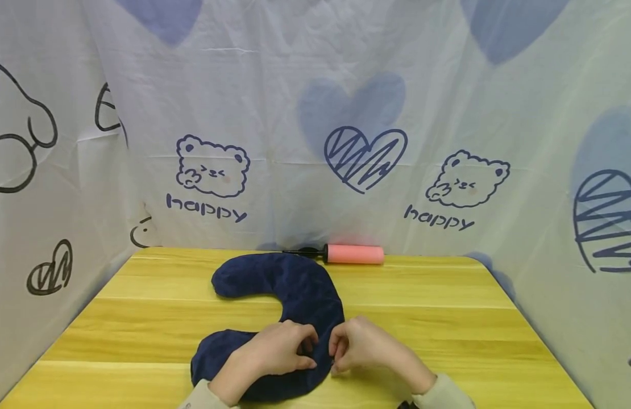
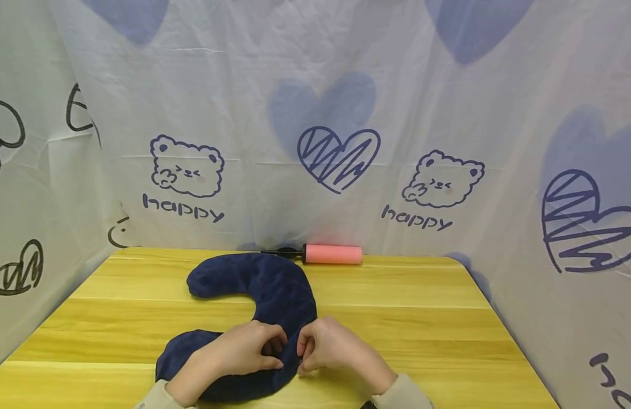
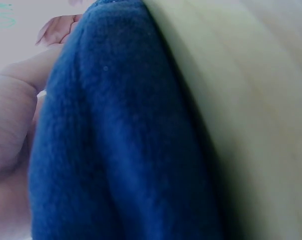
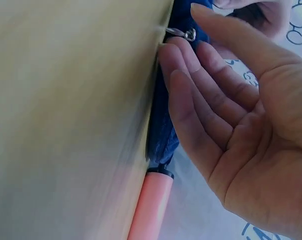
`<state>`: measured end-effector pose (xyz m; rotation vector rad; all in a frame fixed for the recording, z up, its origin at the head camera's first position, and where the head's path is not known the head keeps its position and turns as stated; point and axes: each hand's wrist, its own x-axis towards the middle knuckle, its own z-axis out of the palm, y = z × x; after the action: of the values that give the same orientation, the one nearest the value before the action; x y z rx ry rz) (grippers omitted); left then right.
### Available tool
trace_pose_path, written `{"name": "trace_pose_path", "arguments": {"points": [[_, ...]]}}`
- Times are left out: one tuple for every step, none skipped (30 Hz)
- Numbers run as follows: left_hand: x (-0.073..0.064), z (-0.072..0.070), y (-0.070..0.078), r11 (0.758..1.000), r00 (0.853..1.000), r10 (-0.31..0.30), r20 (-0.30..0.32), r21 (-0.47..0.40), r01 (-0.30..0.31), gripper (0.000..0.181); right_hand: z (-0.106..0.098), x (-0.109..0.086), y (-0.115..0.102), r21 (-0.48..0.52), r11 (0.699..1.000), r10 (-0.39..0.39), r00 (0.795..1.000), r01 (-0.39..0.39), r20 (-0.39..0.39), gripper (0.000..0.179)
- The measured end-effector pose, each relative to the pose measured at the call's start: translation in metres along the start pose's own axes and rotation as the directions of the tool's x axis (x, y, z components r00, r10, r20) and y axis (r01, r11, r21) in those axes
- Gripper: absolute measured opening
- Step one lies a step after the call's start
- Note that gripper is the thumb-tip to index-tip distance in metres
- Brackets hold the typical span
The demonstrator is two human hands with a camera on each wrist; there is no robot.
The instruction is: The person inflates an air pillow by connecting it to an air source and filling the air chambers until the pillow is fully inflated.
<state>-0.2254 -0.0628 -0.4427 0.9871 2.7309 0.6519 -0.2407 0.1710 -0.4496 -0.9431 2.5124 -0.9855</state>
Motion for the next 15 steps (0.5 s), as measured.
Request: {"name": "trace_pose_path", "arguments": {"points": [[-0.0001, 0.0001, -0.0002, 1.000, 1.000, 0.001, -0.001, 0.002, -0.001, 0.029, 0.0007, 0.0004, -0.0001, -0.008, 1.000, 0.003, 1.000, -0.003, -0.001, 0.022], [-0.0001, 0.0001, -0.0003, 1.000, 1.000, 0.001, -0.003, 0.004, -0.001, 0.029, 0.0013, 0.0008, -0.0004, -0.017, 1.000, 0.006, 1.000, -0.006, -0.006, 0.023], [-0.0002, 0.0002, -0.0004, 1.000, 1.000, 0.002, -0.004, 0.005, -0.002, 0.029, 0.0021, 0.0011, -0.0008, -0.026, 1.000, 0.003, 1.000, -0.003, -0.011, 0.023], [-0.0002, 0.0002, -0.0005, 1.000, 1.000, 0.003, -0.005, 0.005, -0.003, 0.029, 0.0026, 0.0013, -0.0015, -0.031, 1.000, 0.000, 1.000, -0.001, -0.019, 0.023], [-0.0002, 0.0002, -0.0005, 1.000, 1.000, 0.004, -0.006, 0.006, -0.004, 0.029, 0.0031, 0.0015, -0.0020, -0.031, 1.000, 0.001, 1.000, -0.002, -0.025, 0.022], [-0.0002, 0.0002, -0.0005, 1.000, 1.000, 0.005, -0.008, 0.006, -0.005, 0.029, 0.0034, 0.0018, -0.0025, -0.031, 1.000, 0.004, 1.000, -0.005, -0.030, 0.022], [-0.0003, 0.0002, -0.0005, 1.000, 1.000, 0.005, -0.009, 0.006, -0.005, 0.029, 0.0038, 0.0020, -0.0028, -0.030, 1.000, 0.006, 0.999, -0.007, -0.034, 0.022], [-0.0003, 0.0002, -0.0005, 1.000, 1.000, 0.005, -0.010, 0.007, -0.005, 0.029, 0.0040, 0.0020, -0.0033, -0.027, 1.000, 0.006, 0.999, -0.007, -0.038, 0.021], [-0.0003, 0.0002, -0.0004, 1.000, 1.000, 0.005, -0.010, 0.007, -0.005, 0.028, 0.0041, 0.0022, -0.0036, -0.022, 1.000, 0.009, 0.999, -0.010, -0.040, 0.021], [-0.0003, 0.0003, -0.0004, 1.000, 1.000, 0.004, -0.011, 0.008, -0.004, 0.028, 0.0042, 0.0022, -0.0037, -0.017, 1.000, 0.011, 0.999, -0.012, -0.041, 0.021], [-0.0003, 0.0003, -0.0004, 1.000, 1.000, 0.003, -0.010, 0.008, -0.003, 0.028, 0.0043, 0.0024, -0.0036, -0.015, 1.000, 0.012, 0.999, -0.013, -0.042, 0.020], [-0.0003, 0.0003, -0.0005, 1.000, 1.000, 0.003, -0.010, 0.008, -0.003, 0.028, 0.0044, 0.0024, -0.0035, -0.014, 1.000, 0.011, 0.999, -0.012, -0.044, 0.020], [-0.0002, 0.0004, -0.0005, 1.000, 1.000, 0.003, -0.009, 0.007, -0.003, 0.028, 0.0044, 0.0026, -0.0034, -0.012, 1.000, 0.009, 0.999, -0.009, -0.044, 0.020], [-0.0001, 0.0004, -0.0006, 1.000, 1.000, 0.003, -0.008, 0.006, -0.003, 0.028, 0.0045, 0.0028, -0.0031, -0.010, 1.000, 0.007, 0.999, -0.007, -0.044, 0.020], [0.0000, 0.0004, -0.0007, 1.000, 1.000, 0.004, -0.007, 0.005, -0.004, 0.028, 0.0047, 0.0031, -0.0027, -0.010, 1.000, 0.004, 0.999, -0.004, -0.044, 0.020]]}}
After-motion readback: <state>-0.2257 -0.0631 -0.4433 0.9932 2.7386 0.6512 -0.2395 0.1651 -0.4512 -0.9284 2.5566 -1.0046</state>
